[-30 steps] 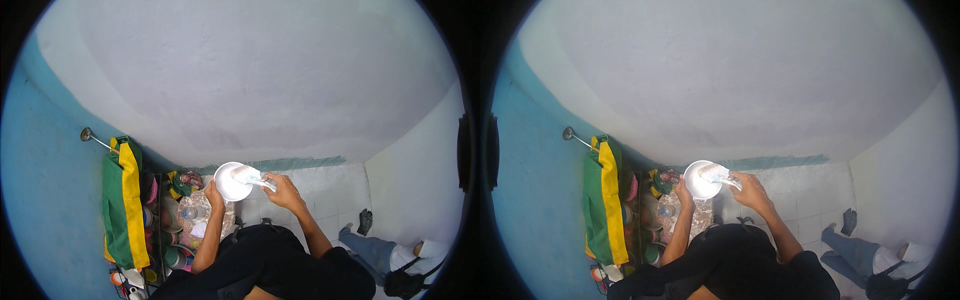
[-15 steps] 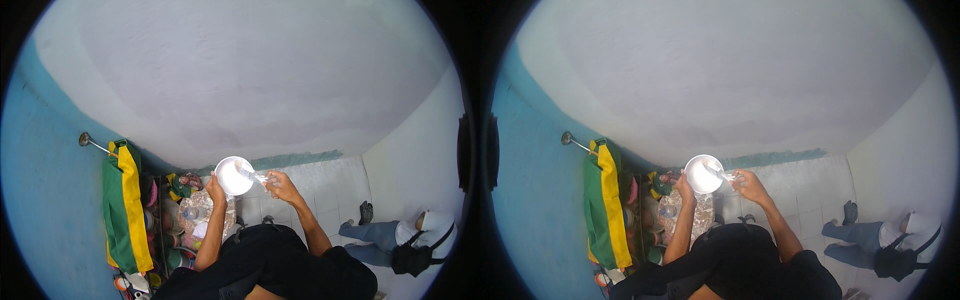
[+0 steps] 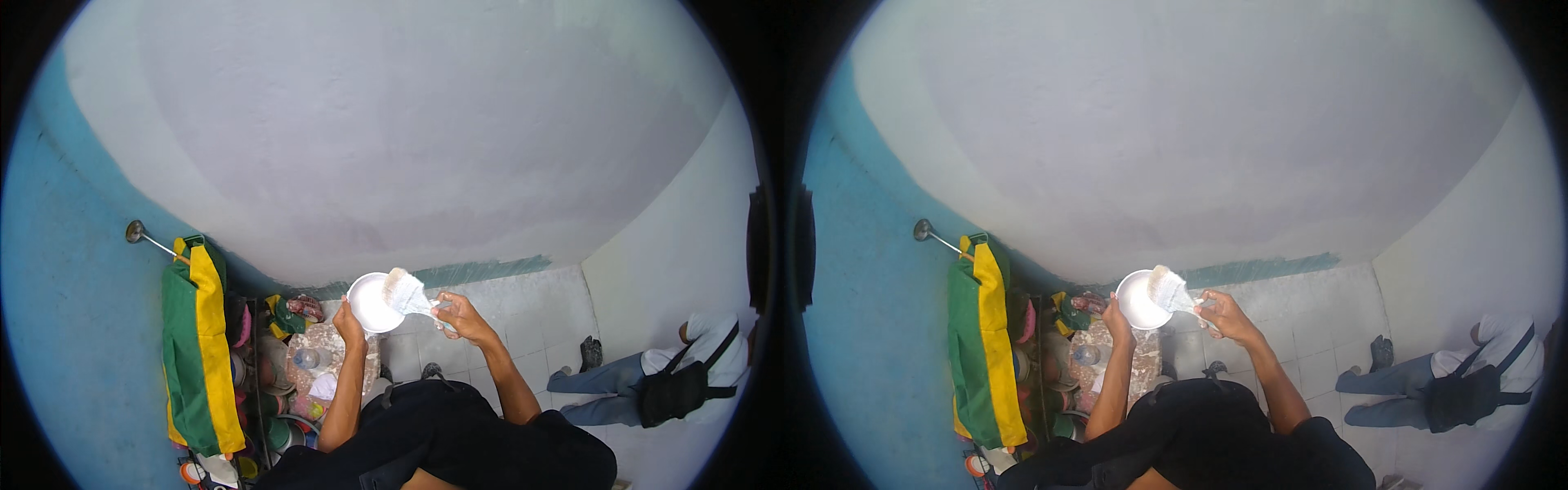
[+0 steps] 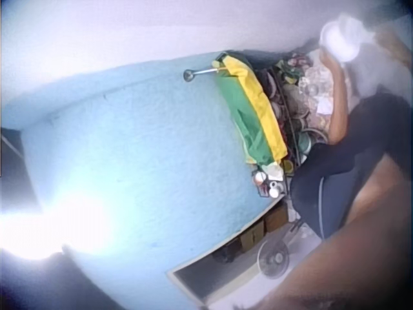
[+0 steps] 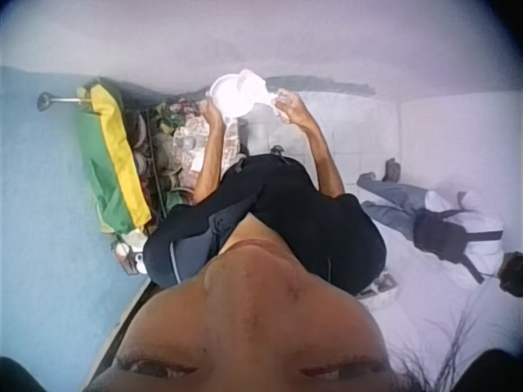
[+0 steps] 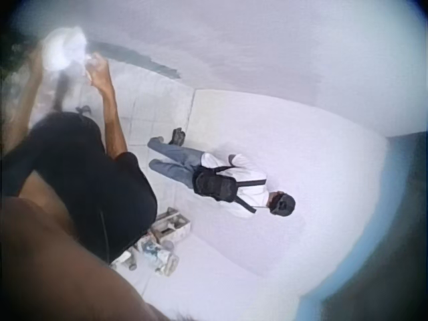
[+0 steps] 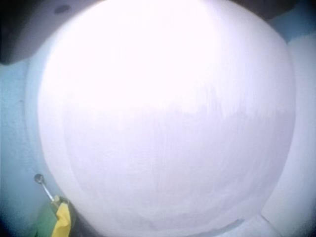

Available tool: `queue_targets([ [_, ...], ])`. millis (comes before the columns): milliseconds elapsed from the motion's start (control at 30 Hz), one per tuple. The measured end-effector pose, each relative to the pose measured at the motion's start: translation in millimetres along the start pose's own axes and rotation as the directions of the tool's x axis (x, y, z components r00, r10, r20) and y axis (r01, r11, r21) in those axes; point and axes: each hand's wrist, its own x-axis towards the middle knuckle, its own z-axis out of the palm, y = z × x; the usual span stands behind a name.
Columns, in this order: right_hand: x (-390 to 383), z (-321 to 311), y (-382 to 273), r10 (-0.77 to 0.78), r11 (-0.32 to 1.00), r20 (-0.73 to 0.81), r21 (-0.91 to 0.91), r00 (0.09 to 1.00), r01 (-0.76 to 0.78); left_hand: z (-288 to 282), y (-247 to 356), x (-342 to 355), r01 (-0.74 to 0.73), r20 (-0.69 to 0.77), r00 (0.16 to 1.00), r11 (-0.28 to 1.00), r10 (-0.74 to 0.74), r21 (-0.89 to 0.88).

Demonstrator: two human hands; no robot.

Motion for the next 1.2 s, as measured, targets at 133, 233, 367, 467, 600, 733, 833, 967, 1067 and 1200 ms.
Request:
queue_targets([
  [133, 7.7, 10.7, -2.4, 0.100, 0.988, 0.060, -0.123, 0.993, -0.092, -8.4, 2.5, 4.4, -0.019, 0.011, 1.000, 1.000, 0.019, 0.001],
  [233, 15.5, 24.9, -20.8, 0.115, 0.985, 0.058, -0.133, 0.992, -0.106, -18.9, 6.4, 9.0, 0.026, 0.052, 0.998, 0.999, -0.028, 0.046],
  [367, 33.6, 20.8, -105.5, -0.151, 0.935, -0.094, -0.337, 0.984, 0.111, -26.8, 8.5, 10.9, -0.013, 0.044, 0.999, 1.000, 0.014, -0.028],
  [467, 51.7, 3.9, -204.2, -0.392, 0.808, -0.128, -0.522, 0.911, 0.274, -26.1, 9.3, 13.3, 0.017, 0.045, 0.999, 1.000, -0.016, -0.024],
  [600, 75.6, 17.3, -304.0, -0.803, 0.360, -0.116, -0.876, 0.584, 0.321, -23.9, 5.7, 14.4, 0.037, 0.045, 0.998, 0.998, -0.035, -0.052],
  [733, 89.2, 36.7, -354.9, -0.917, 0.185, -0.130, -0.976, 0.377, 0.113, -31.3, -3.4, 10.5, 0.090, 0.030, 0.996, 0.995, -0.089, -0.039],
  [833, 111.2, 41.0, -367.3, -0.930, 0.213, -0.188, -0.976, 0.316, 0.046, -38.6, -9.5, 8.8, 0.072, 0.018, 0.997, 0.997, -0.072, 0.015],
  [967, 152.5, 29.2, -345.8, -0.935, 0.111, -0.139, -0.989, 0.326, -0.102, -46.1, -15.2, 6.1, 0.136, 0.003, 0.991, 0.990, -0.136, -0.036],
  [1067, 172.3, 20.4, -297.8, -0.887, 0.173, -0.211, -0.977, 0.411, -0.127, -55.8, -16.2, 4.6, 0.139, -0.003, 0.990, 0.988, -0.139, -0.064],
  [1200, 197.4, 12.6, -212.0, -0.877, 0.205, -0.233, -0.972, 0.421, -0.111, -62.9, -12.5, 7.9, 0.151, -0.013, 0.988, 0.988, -0.151, -0.033],
])
